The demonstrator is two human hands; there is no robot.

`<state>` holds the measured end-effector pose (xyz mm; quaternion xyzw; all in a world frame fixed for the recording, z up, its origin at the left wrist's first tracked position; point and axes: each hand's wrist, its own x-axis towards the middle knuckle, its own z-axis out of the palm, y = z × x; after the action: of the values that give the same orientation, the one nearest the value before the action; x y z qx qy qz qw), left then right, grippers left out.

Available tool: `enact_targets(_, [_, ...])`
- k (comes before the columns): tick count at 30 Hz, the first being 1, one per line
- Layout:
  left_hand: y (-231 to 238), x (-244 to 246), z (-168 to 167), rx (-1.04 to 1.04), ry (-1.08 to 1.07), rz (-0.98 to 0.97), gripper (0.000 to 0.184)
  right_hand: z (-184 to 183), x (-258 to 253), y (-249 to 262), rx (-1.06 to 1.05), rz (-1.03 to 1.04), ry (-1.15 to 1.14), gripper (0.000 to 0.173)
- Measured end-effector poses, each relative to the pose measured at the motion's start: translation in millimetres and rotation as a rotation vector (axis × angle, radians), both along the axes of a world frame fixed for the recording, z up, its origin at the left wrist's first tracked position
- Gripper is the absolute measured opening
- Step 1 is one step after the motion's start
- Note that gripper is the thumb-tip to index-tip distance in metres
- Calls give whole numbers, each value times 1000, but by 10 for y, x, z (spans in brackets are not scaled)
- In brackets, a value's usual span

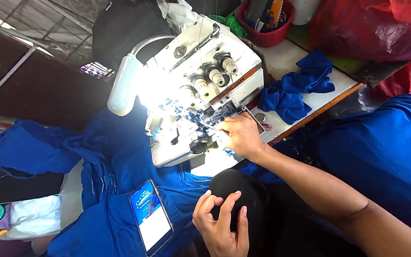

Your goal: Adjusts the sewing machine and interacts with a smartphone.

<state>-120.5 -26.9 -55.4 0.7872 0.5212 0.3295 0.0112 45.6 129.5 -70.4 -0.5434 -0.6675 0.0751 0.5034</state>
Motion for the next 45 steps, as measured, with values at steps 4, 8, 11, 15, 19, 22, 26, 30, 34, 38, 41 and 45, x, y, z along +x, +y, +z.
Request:
enact_targets(4, [3,2,0,-1,1,0,25,7,-2,-3,-7,1,-2,10])
enact_targets(8, [4,-2,-3,-1,5,4,24,13,-8,2,-5,2,3,10])
enact_targets(11, [4,-2,1,-1,2,2,24,14,-16,7,1,-1,-2,11])
enact_targets(15, [-2,-1,9,-12,0,3,24,28,-27,7,-13,-3,-11,11])
enact_targets(19, [-1,-3,6,-10,5,4,25,19,-36,18,-14,-4,-13,13])
enact_targets(22, [-2,-2,6,-9,0,4,24,17,-37,11,0,-4,-17,13])
enact_targets(26, [1,-3,4,-8,-2,2,24,3,-36,16,26,-17,-16,13])
enact_targets(30, [5,0,1,-6,-1,3,23,-1,-35,26,36,-14,-1,12])
enact_targets(34, [6,3,7,-7,5,1,24,0,-33,35,13,-6,-15,12])
enact_targets(38, [6,12,13,-5,5,7,24,16,-39,40,16,3,-16,12])
enact_targets(41, [8,11,7,-4,5,3,24,25,-45,36,18,6,-19,12])
enact_targets(45, [12,5,11,-5,10,-2,25,19,-49,28,33,20,-16,12])
